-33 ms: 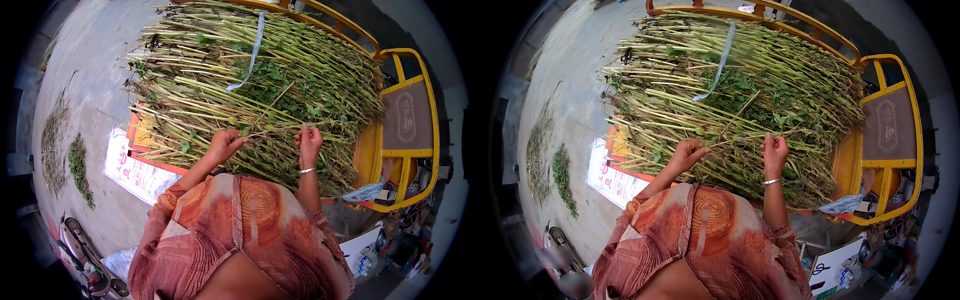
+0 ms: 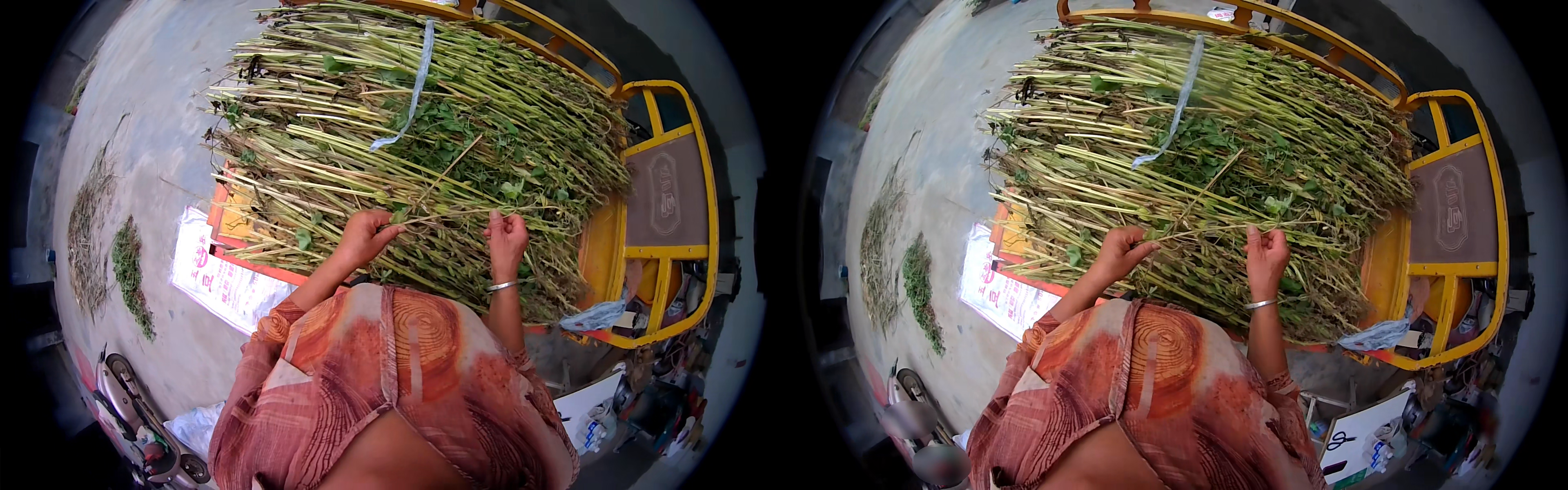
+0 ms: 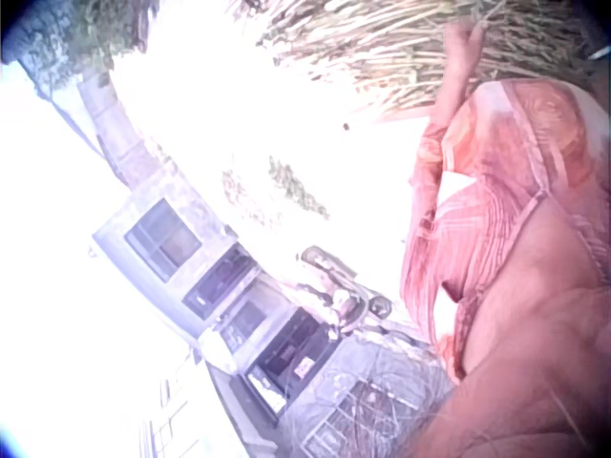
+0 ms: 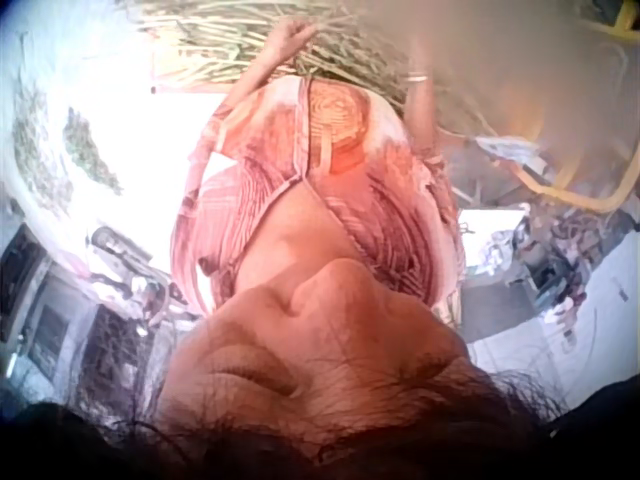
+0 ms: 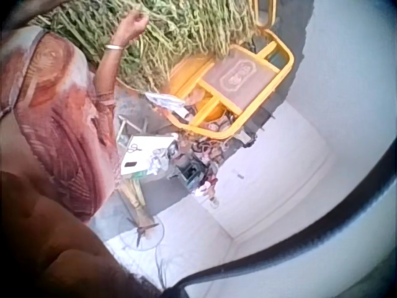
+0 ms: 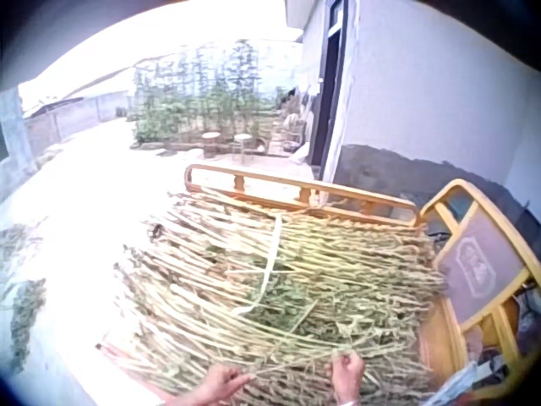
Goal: The person gathers long green plant stalks from a yellow cart and arranges them into bundles. They secure each bundle with a white plastic tie, repeating the process to organize the pile of vegetation.
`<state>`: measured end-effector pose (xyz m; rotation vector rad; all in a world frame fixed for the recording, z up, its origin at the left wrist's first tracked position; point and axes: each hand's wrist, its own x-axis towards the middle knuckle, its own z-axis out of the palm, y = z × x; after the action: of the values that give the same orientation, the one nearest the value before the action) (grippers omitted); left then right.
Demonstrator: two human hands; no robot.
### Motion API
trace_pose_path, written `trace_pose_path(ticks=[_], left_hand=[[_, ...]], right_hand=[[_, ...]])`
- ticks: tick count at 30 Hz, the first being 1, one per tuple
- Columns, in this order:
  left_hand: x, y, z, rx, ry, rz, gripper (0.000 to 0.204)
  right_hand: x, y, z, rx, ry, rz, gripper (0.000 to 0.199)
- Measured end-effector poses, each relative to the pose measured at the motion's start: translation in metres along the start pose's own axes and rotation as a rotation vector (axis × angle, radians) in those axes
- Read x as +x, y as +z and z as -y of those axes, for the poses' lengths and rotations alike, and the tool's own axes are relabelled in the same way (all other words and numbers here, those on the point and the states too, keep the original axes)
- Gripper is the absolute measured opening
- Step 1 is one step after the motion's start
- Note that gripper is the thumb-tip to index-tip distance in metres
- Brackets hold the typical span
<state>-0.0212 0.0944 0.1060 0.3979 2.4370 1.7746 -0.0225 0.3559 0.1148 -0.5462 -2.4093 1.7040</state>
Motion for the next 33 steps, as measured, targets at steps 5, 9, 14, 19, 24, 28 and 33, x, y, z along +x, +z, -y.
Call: trace_pose_path(ticks=[5,9,14,19,24,28,33], left_hand=[[-0.002,-0.008,-0.012,0.227,0.129,-0.008,0.031],[-0.005,0.000,-0.022,0.188,0.149,0.030,0.032],[-0.009,-0.002,-0.024,0.164,0.131,0.056,0.026],[-0.017,-0.017,-0.022,-0.066,-0.094,0.043,0.018],[-0.017,-0.014,-0.048,-0.047,0.132,0.212,0.013],[-0.008,0.008,-0.093,0.142,0.232,0.284,0.013],[0.003,-0.003,-0.095,0.206,0.185,0.226,0.017]], right_hand=[[-0.054,0.000,0.052,-0.653,-0.627,-0.149,0.041],[-0.051,0.012,0.079,-0.796,-1.016,0.160,0.043],[-0.025,0.011,0.049,-0.625,-0.978,0.451,0.020],[0.003,-0.011,0.043,0.338,-0.256,0.203,0.019],[0.027,-0.067,0.015,1.237,0.129,0.058,0.019],[0.060,-0.096,-0.011,1.123,0.077,-0.134,0.019],[0.125,-0.153,-0.069,1.166,0.208,-0.560,0.016]])
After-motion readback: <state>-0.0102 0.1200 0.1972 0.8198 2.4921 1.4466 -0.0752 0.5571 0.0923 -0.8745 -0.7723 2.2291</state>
